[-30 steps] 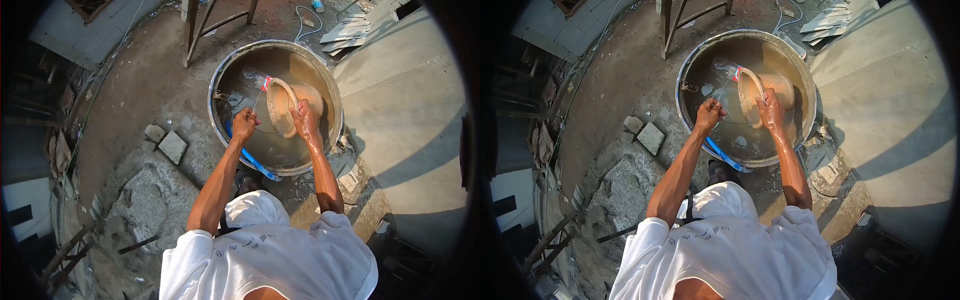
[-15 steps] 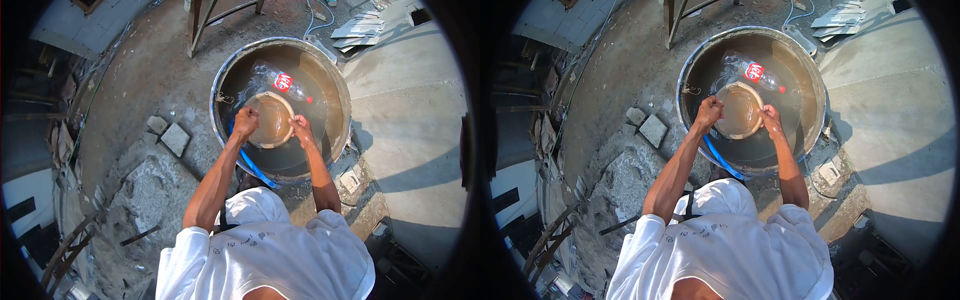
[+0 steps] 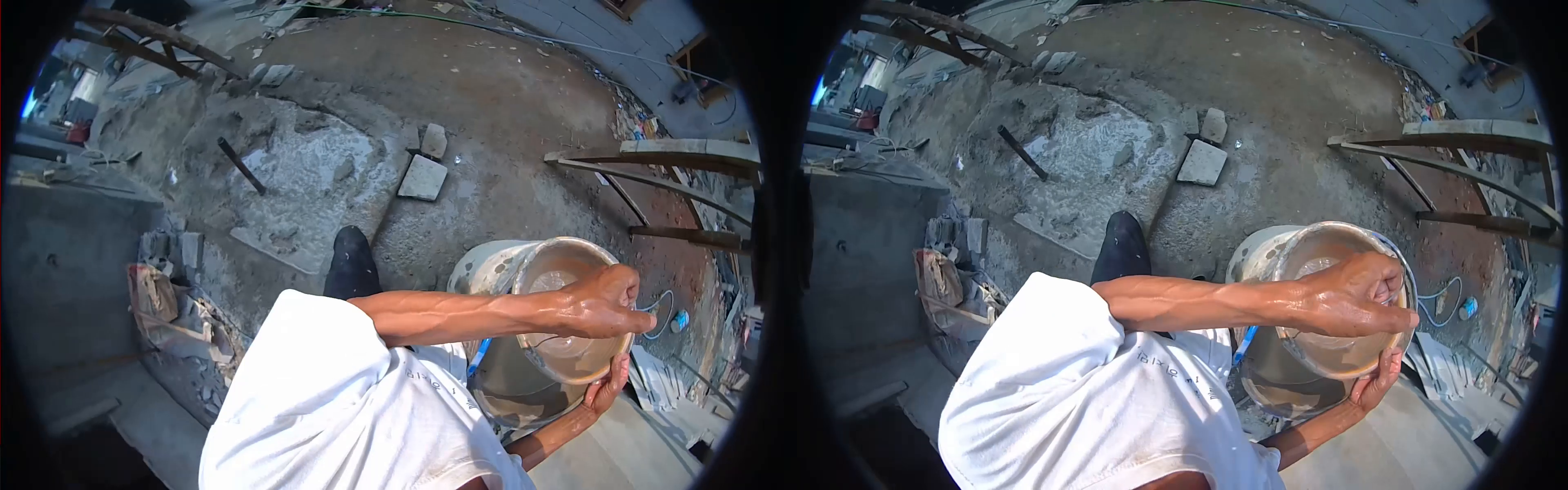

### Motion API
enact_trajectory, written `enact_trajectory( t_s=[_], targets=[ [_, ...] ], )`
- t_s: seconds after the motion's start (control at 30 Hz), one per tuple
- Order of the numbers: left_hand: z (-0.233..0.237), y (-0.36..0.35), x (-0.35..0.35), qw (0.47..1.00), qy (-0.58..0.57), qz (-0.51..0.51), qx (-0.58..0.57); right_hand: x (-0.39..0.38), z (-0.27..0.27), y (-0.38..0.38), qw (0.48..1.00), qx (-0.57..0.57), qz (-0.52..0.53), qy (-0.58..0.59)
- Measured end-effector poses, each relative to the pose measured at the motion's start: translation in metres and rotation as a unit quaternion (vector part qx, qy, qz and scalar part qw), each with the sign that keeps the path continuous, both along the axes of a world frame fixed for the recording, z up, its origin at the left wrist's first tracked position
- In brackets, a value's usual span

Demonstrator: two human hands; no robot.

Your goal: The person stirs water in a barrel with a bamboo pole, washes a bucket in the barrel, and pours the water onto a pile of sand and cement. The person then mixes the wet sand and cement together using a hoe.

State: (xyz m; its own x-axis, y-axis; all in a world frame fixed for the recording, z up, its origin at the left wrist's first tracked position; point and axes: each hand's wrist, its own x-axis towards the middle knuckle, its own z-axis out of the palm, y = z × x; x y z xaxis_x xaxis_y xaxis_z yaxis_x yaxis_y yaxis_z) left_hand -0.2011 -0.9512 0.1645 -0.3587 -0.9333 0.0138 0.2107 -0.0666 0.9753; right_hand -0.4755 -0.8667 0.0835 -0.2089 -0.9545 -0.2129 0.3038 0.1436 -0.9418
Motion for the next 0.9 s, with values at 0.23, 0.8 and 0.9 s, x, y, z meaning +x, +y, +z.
enact_trajectory(
  t_s=[0.23,0.8,0.9],
  targets=[
    [0.006,-0.003,0.150,0.977,0.094,0.192,-0.007,0.122,0.019,-0.151,0.945,-0.022,0.326,0.016],
    [-0.190,-0.041,0.598,0.656,0.183,0.732,-0.001,0.766,-0.105,-0.235,0.817,-0.120,0.527,0.203],
    [-0.171,-0.034,0.638,0.621,0.214,0.754,-0.029,0.820,-0.059,-0.227,0.775,-0.218,0.541,0.244]
  ],
)
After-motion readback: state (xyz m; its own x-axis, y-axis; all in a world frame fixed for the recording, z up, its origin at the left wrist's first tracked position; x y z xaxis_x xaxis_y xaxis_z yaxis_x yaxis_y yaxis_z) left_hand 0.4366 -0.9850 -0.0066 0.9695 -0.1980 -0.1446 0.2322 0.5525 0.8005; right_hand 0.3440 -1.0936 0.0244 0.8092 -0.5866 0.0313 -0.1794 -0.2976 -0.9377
